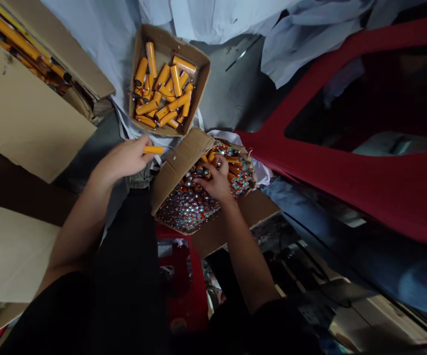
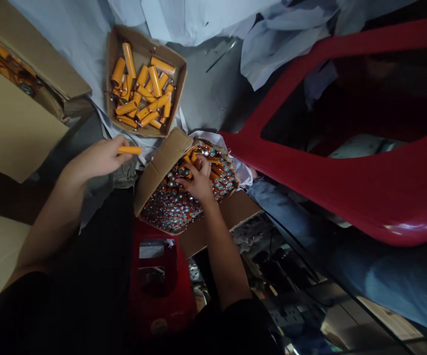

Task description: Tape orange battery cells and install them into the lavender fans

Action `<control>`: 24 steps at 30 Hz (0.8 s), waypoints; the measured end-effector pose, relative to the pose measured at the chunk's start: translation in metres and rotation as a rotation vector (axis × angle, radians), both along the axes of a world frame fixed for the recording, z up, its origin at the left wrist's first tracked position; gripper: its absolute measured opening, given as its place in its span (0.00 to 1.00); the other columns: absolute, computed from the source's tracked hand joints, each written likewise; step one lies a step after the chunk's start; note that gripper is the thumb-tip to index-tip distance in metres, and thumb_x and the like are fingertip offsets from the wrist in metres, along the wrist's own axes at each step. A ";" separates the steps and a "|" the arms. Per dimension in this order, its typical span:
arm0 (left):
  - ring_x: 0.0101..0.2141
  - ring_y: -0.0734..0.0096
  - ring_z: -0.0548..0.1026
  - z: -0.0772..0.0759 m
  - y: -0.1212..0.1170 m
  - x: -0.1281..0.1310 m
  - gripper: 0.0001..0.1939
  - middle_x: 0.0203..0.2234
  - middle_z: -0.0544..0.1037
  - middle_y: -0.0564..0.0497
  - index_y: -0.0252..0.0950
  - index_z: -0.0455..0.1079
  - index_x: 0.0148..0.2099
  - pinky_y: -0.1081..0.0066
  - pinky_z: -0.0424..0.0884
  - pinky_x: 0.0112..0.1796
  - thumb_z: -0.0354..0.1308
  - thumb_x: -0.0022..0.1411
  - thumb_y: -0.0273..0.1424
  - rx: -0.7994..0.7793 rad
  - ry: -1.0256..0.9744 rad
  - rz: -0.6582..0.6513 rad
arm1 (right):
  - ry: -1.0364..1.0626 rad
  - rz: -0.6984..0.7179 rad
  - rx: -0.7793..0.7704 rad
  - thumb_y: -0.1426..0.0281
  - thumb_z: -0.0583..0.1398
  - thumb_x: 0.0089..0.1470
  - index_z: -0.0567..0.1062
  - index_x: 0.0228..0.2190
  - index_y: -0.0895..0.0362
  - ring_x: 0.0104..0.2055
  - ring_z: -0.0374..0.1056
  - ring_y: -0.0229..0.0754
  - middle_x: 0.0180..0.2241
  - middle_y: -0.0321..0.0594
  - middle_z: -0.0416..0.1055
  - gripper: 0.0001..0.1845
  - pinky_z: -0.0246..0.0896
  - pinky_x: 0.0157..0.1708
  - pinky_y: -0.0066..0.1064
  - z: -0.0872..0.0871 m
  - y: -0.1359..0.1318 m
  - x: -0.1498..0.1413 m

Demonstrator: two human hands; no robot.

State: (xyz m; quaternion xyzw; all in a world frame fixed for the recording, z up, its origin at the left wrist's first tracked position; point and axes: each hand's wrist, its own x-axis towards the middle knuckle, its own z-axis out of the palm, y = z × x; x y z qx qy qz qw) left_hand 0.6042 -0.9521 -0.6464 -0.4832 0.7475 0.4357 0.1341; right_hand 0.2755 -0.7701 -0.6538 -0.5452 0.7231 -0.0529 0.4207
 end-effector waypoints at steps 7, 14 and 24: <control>0.59 0.51 0.76 -0.046 -0.056 -0.034 0.29 0.56 0.82 0.48 0.45 0.66 0.69 0.49 0.72 0.61 0.48 0.79 0.57 -0.140 0.046 0.427 | -0.030 0.064 0.075 0.42 0.76 0.51 0.73 0.68 0.49 0.83 0.38 0.75 0.79 0.54 0.40 0.51 0.49 0.79 0.70 0.009 0.002 0.015; 0.72 0.43 0.67 -0.027 -0.031 -0.046 0.33 0.74 0.68 0.42 0.46 0.59 0.78 0.46 0.69 0.68 0.54 0.77 0.47 -0.267 0.124 0.302 | 0.046 -0.006 -0.014 0.42 0.77 0.49 0.74 0.66 0.48 0.82 0.41 0.77 0.80 0.54 0.41 0.49 0.52 0.75 0.76 -0.001 0.008 0.032; 0.53 0.50 0.79 0.039 0.046 -0.099 0.18 0.49 0.85 0.40 0.37 0.81 0.59 0.53 0.76 0.52 0.52 0.78 0.33 -0.190 0.373 -0.511 | 0.120 -0.090 0.010 0.57 0.73 0.56 0.74 0.64 0.53 0.84 0.36 0.72 0.79 0.53 0.55 0.38 0.48 0.77 0.74 -0.004 0.011 0.057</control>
